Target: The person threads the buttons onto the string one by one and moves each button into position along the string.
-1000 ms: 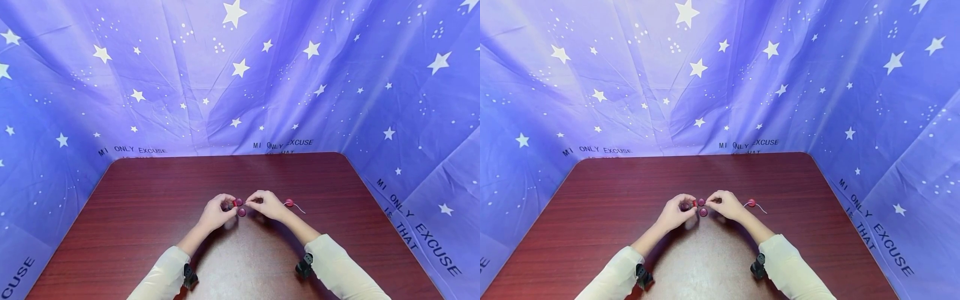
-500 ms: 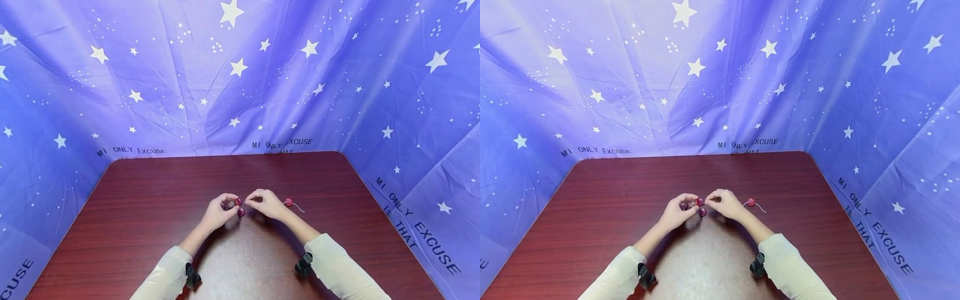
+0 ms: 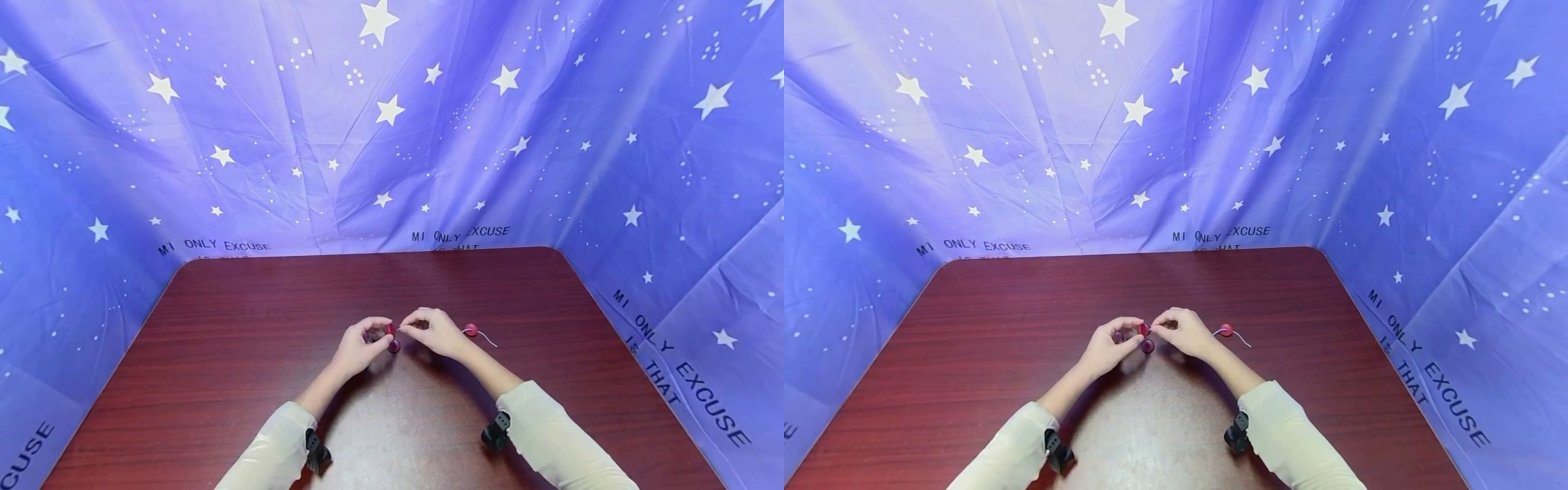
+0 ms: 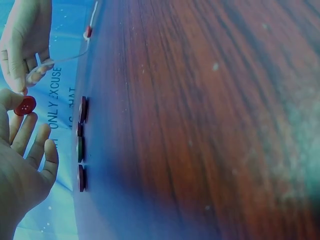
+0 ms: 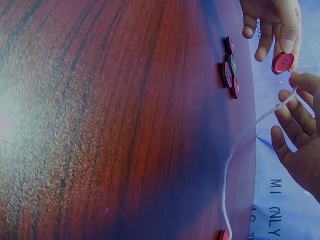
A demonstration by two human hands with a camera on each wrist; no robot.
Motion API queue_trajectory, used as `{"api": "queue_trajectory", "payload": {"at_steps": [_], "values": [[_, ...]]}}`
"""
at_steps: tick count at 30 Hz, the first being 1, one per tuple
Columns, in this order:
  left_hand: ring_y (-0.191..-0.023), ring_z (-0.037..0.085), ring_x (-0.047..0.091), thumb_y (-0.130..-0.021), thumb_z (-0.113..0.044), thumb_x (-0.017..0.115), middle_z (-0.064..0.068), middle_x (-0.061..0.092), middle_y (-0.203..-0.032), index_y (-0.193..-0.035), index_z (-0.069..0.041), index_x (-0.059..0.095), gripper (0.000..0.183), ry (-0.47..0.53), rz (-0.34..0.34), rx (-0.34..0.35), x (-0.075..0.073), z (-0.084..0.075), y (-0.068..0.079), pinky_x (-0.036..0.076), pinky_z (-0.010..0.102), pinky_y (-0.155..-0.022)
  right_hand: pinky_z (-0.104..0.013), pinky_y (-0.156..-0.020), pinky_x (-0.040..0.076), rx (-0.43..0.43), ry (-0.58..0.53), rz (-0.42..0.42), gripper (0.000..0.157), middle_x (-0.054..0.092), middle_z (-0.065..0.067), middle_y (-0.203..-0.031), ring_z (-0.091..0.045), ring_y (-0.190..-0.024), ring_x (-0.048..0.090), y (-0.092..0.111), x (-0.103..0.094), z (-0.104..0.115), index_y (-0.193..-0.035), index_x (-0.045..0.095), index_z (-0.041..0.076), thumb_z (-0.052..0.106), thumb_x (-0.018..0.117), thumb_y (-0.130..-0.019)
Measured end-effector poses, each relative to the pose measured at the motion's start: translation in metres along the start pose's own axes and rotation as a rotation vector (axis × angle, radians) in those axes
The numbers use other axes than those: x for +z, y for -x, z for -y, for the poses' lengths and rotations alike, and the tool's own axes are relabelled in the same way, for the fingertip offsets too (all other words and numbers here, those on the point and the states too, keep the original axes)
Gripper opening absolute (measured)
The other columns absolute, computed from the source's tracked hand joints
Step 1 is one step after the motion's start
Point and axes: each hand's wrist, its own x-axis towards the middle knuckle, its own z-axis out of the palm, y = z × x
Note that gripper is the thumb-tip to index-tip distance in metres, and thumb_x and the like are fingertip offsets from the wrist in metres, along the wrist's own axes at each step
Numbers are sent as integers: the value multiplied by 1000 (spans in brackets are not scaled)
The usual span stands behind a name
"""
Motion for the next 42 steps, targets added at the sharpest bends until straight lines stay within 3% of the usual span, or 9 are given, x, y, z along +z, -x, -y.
{"api": "queue_trajectory", "payload": {"at_steps": [4, 10, 17, 30, 42], "values": [[-89, 34, 64, -84, -1, 64, 23, 67, -97, -111, 7, 61, 29, 36, 15, -1, 1, 0, 0, 45, 19, -61, -18, -61, 45, 5, -1, -1, 7, 67, 0, -80, -2, -67, 51, 0, 1, 0, -87, 71, 10, 16, 68, -85], [-97, 37, 63, -85, -1, 64, 23, 67, -103, -113, 6, 60, 30, 69, 36, -10, 4, 3, -1, 53, 29, -73, -18, -61, 45, 11, -2, -1, 7, 67, 0, -81, -2, -68, 52, 0, 3, 1, -87, 71, 10, 15, 67, -85], [-98, 37, 63, -85, -1, 63, 23, 67, -104, -114, 7, 60, 30, 73, 43, -17, 4, 3, -1, 53, 32, -76, -18, -63, 45, 9, -1, 0, 7, 67, 0, -81, -2, -69, 52, 0, 4, 2, -87, 71, 10, 15, 67, -85], [-91, 38, 63, -85, -1, 64, 25, 67, -101, -114, 7, 59, 31, 61, 47, -11, 3, 2, 0, 48, 15, -64, -18, -64, 45, 16, -9, 5, 7, 67, 0, -81, -2, -70, 52, -1, 5, 2, -88, 71, 10, 16, 67, -85], [-92, 37, 64, -85, -3, 64, 24, 67, -102, -114, 6, 60, 31, 64, 43, -19, 4, 2, -1, 48, 15, -65, -18, -64, 46, 8, -11, 15, 7, 67, 0, -82, -2, -71, 52, -1, 4, 1, -88, 71, 10, 15, 66, -85]]}}
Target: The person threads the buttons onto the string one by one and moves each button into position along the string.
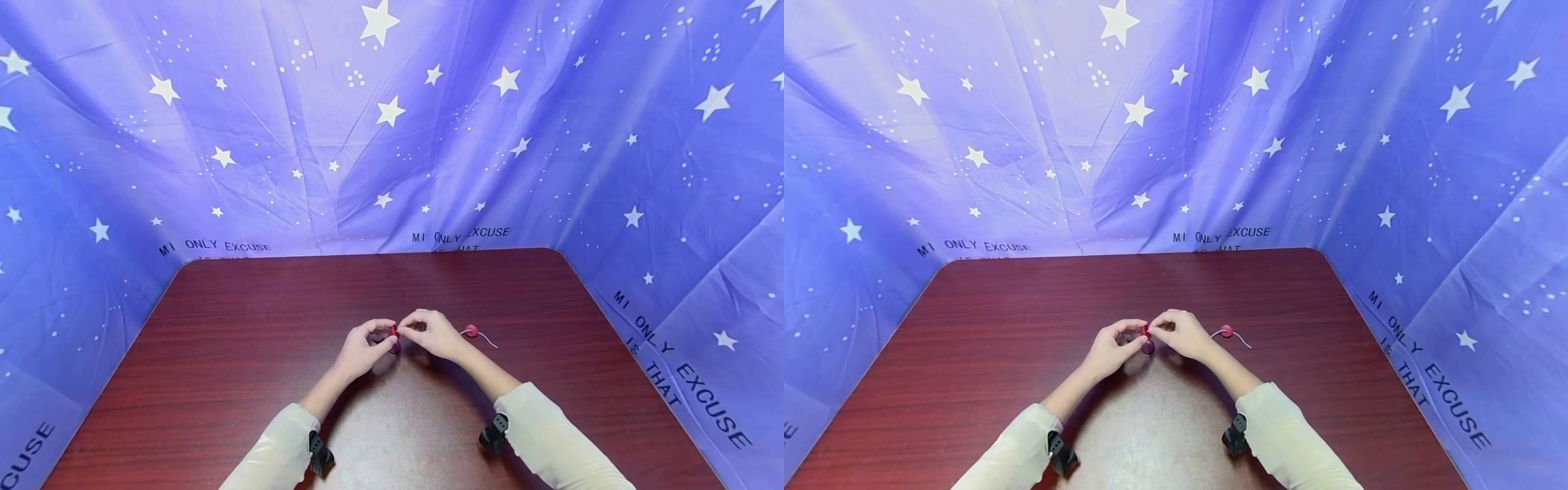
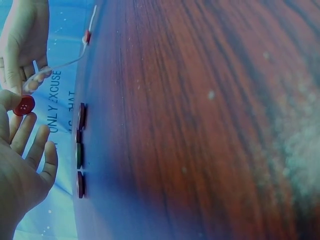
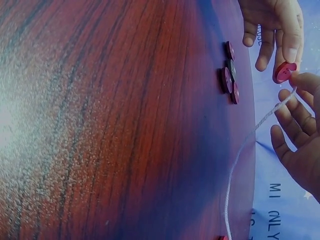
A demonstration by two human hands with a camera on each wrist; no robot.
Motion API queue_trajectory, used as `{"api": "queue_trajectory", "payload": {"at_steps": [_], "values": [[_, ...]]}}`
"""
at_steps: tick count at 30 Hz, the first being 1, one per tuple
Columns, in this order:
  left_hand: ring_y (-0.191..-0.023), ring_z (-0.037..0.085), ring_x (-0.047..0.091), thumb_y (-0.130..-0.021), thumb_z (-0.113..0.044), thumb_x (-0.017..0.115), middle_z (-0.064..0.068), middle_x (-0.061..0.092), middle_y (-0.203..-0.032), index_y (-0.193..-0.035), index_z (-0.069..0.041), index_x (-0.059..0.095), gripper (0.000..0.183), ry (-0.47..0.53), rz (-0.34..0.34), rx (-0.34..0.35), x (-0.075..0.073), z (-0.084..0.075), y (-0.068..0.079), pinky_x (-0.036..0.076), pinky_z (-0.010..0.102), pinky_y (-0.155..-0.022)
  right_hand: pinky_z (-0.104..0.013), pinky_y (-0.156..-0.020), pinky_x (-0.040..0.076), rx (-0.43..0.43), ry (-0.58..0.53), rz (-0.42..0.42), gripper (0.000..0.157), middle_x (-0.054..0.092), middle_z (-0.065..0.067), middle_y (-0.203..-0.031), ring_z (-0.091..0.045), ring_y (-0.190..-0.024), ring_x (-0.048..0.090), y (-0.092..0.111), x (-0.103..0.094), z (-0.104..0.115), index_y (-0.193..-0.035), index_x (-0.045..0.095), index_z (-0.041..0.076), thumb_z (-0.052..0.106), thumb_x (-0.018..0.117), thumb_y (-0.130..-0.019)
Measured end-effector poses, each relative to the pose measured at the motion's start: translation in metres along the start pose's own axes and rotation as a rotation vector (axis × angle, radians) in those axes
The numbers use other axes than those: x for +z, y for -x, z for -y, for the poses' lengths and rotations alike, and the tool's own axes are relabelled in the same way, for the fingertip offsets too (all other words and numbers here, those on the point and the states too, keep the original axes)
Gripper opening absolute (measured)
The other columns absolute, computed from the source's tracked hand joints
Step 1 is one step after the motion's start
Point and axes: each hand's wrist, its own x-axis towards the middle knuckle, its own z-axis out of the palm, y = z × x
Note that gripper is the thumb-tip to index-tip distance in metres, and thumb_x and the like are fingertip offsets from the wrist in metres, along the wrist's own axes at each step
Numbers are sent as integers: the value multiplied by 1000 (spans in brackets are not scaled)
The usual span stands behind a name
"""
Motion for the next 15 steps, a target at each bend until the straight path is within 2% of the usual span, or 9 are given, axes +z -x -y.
{"api": "queue_trajectory", "payload": {"at_steps": [15], "values": [[-90, 34, 64, -85, -1, 64, 24, 68, -99, -113, 8, 60, 29, -22, -4, 32, 0, -4, 1, 51, 23, -66, -18, -64, 46, 14, -24, 11, 5, 68, -1, -83, -2, -71, 53, 0, 0, 0, -87, 70, 11, 14, 66, -85]]}}
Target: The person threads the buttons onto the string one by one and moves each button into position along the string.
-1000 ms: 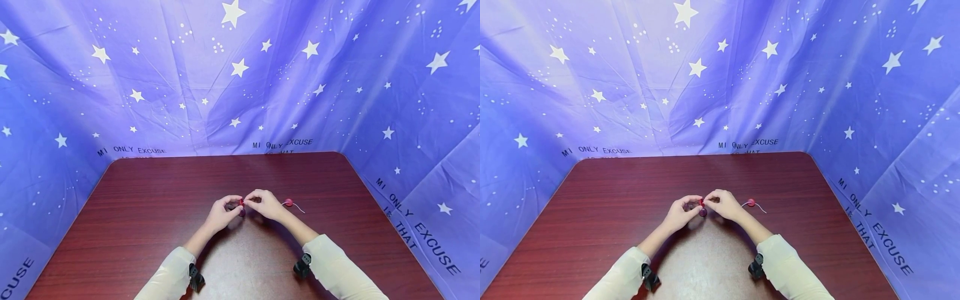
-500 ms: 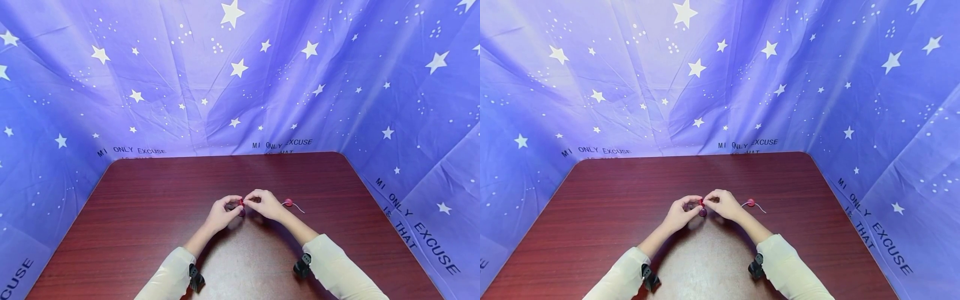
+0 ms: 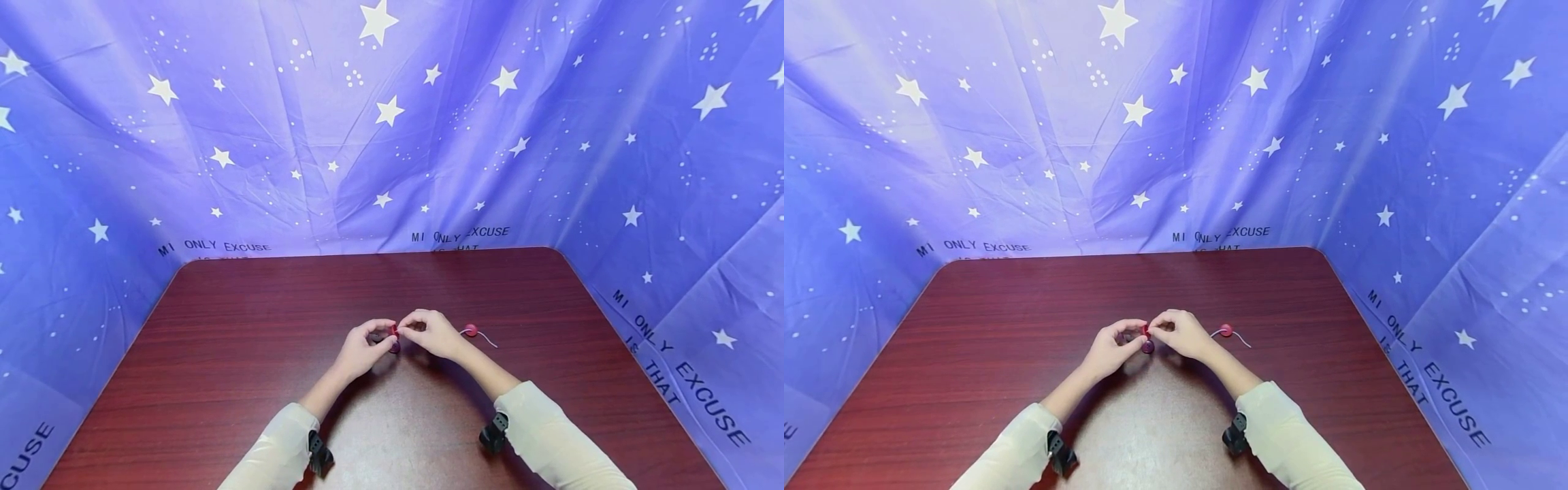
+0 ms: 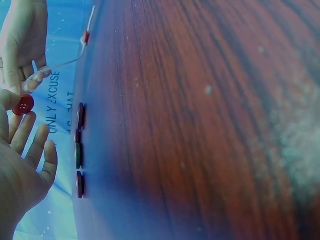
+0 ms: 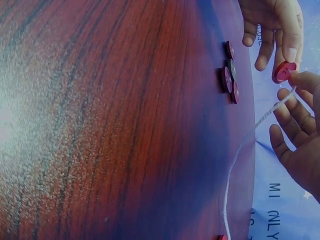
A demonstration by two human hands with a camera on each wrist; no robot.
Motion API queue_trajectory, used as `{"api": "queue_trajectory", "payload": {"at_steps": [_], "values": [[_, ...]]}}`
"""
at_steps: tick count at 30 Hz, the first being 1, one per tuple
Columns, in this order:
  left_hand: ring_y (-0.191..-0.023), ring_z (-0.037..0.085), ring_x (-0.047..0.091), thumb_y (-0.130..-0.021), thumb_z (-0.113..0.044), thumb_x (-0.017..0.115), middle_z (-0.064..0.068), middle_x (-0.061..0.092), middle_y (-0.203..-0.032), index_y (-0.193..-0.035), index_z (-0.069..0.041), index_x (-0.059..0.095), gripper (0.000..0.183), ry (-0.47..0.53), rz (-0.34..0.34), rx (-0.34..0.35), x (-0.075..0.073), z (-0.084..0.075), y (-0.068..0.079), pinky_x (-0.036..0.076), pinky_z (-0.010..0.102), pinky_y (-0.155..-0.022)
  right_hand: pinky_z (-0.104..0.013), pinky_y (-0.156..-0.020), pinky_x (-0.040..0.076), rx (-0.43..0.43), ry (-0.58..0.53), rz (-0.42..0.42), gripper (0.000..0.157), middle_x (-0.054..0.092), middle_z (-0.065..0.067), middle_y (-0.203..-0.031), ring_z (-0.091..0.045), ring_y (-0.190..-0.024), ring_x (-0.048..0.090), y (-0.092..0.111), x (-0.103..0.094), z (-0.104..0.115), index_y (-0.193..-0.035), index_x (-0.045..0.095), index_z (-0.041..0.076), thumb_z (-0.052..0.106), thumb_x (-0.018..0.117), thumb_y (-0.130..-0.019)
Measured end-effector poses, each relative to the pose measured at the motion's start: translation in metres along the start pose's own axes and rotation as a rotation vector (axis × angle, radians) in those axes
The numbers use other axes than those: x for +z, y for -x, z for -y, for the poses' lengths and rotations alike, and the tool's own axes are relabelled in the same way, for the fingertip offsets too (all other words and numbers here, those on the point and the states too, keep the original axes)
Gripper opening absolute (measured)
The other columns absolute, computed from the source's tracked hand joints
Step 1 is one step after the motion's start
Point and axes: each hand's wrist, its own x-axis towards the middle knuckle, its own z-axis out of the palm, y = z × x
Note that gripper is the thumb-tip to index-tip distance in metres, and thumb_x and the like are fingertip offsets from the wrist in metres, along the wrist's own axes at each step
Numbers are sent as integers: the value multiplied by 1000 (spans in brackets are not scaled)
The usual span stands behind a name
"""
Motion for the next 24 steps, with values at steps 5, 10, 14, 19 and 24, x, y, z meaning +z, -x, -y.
{"api": "queue_trajectory", "payload": {"at_steps": [5, 10, 14, 19, 24], "values": [[-92, 35, 63, -85, -1, 63, 24, 67, -100, -113, 8, 60, 29, -5, 1, 11, 0, 0, 0, 53, 30, -71, -18, -66, 47, 8, -6, 17, 6, 68, -1, -85, -2, -73, 54, 0, 0, 1, -88, 70, 10, 14, 66, -86], [-93, 37, 63, -85, -1, 63, 24, 67, -100, -113, 8, 60, 29, 3, -1, 10, 0, 1, 0, 53, 31, -71, -18, -66, 46, 8, 1, 15, 6, 68, -1, -84, -2, -73, 54, 0, -1, 0, -88, 70, 11, 14, 66, -85], [-94, 37, 63, -85, -2, 64, 24, 67, -102, -114, 7, 60, 30, 2, 1, 0, 1, 6, -1, 53, 30, -72, -18, -66, 46, 12, 0, 17, 6, 68, -1, -84, -2, -73, 54, 0, -1, 1, -88, 70, 10, 14, 66, -86], [-92, 30, 65, -85, -5, 66, 20, 68, -101, -114, 2, 61, 30, -6, -19, 9, 6, 31, -6, 53, 27, -71, -18, -67, 47, 15, -8, 18, 6, 69, -2, -85, -2, -74, 55, 1, -1, 3, -88, 70, 10, 13, 65, -86], [-89, 18, 65, -84, -10, 68, 14, 70, -99, -113, -4, 64, 29, 9, -26, 23, 6, 37, -7, 52, 23, -69, -18, -66, 47, 9, -4, 13, 6, 68, -1, -84, -2, -72, 54, 1, -1, 1, -88, 70, 10, 14, 66, -85]]}}
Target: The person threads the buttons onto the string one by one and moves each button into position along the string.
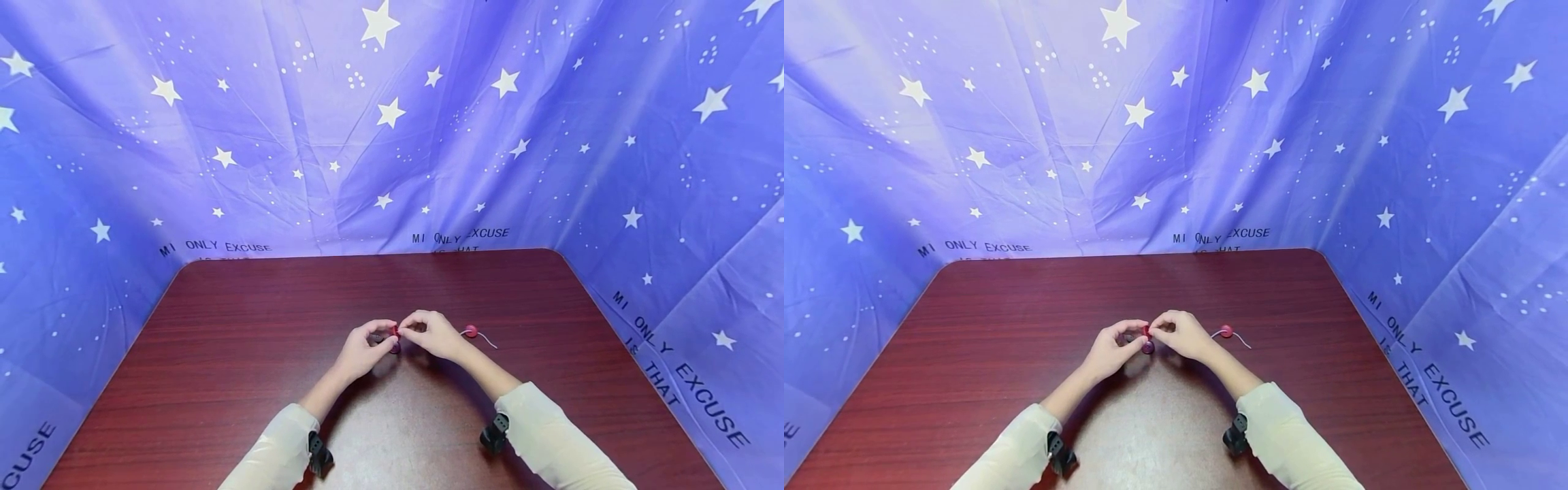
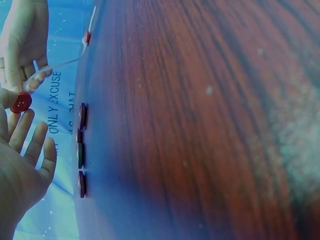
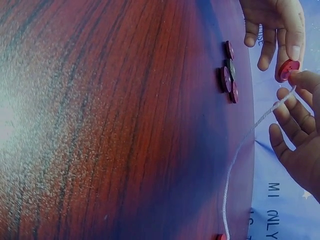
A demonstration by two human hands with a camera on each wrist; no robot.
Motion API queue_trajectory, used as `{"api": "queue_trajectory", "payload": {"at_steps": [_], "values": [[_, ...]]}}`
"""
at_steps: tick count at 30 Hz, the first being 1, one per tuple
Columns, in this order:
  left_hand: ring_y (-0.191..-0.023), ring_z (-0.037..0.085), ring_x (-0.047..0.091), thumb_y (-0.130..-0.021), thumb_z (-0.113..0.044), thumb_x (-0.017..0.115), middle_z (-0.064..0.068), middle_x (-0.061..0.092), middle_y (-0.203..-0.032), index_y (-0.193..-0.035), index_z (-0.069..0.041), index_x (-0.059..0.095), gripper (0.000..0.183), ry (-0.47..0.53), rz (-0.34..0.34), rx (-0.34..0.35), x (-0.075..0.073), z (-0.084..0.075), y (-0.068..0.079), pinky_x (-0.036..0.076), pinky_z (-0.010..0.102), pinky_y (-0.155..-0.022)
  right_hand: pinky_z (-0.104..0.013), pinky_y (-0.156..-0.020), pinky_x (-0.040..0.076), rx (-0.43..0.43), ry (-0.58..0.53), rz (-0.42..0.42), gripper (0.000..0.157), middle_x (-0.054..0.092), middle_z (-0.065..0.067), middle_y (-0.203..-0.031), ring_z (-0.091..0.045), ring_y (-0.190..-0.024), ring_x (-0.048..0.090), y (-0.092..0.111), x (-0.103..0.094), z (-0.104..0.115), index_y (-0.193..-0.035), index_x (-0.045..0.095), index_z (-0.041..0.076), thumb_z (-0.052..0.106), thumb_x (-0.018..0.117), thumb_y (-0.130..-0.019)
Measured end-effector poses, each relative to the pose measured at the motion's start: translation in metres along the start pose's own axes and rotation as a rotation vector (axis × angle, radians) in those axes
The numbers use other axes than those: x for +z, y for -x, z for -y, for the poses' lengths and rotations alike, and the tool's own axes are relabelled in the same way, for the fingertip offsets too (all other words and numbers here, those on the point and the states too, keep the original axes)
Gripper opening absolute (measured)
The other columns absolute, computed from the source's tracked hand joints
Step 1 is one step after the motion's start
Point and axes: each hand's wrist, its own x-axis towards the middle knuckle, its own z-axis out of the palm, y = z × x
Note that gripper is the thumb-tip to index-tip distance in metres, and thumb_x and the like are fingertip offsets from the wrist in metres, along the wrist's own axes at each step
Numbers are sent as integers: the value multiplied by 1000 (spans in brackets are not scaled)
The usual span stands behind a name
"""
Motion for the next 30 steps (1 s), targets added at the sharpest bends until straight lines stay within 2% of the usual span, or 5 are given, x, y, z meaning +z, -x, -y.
{"api": "queue_trajectory", "payload": {"at_steps": [3, 7, 16, 24, 30], "values": [[-88, 12, 65, -85, -12, 67, 12, 70, -100, -113, -5, 64, 29, -3, 7, -6, 0, -1, 0, 52, 21, -69, -18, -65, 46, -5, 8, -6, 6, 68, -1, -83, -2, -71, 54, 0, 0, -1, -88, 70, 10, 14, 66, -85], [-88, 11, 65, -85, -12, 67, 12, 70, -100, -113, -4, 63, 29, -10, 13, -6, 0, -2, 0, 52, 20, -70, -18, -65, 46, -7, 18, -11, 6, 68, 0, -83, -1, -71, 54, 0, -1, -1, -88, 70, 10, 14, 66, -85], [-87, 25, 65, -85, -6, 66, 18, 69, -100, -114, 0, 62, 30, -3, -5, -3, 2, -6, 0, 51, 23, -67, -18, -64, 46, -8, 6, -13, 5, 68, -1, -82, -2, -71, 53, 1, 0, 0, -87, 70, 10, 13, 67, -85], [-91, 29, 64, -85, -1, 64, 23, 67, -100, -111, 8, 60, 28, 7, 13, 19, -3, -38, 6, 52, 27, -69, -17, -62, 46, -2, -8, -37, 5, 68, -1, -81, -1, -69, 53, 0, 1, 1, -87, 71, 10, 14, 68, -83], [-92, 32, 64, -84, -1, 65, 23, 67, -99, -111, 7, 61, 29, 10, 3, 14, -2, -39, 6, 51, 25, -71, -18, -64, 47, 13, -13, -25, 5, 70, -1, -80, -2, -69, 55, 0, -1, 1, -85, 72, 11, 14, 68, -84]]}}
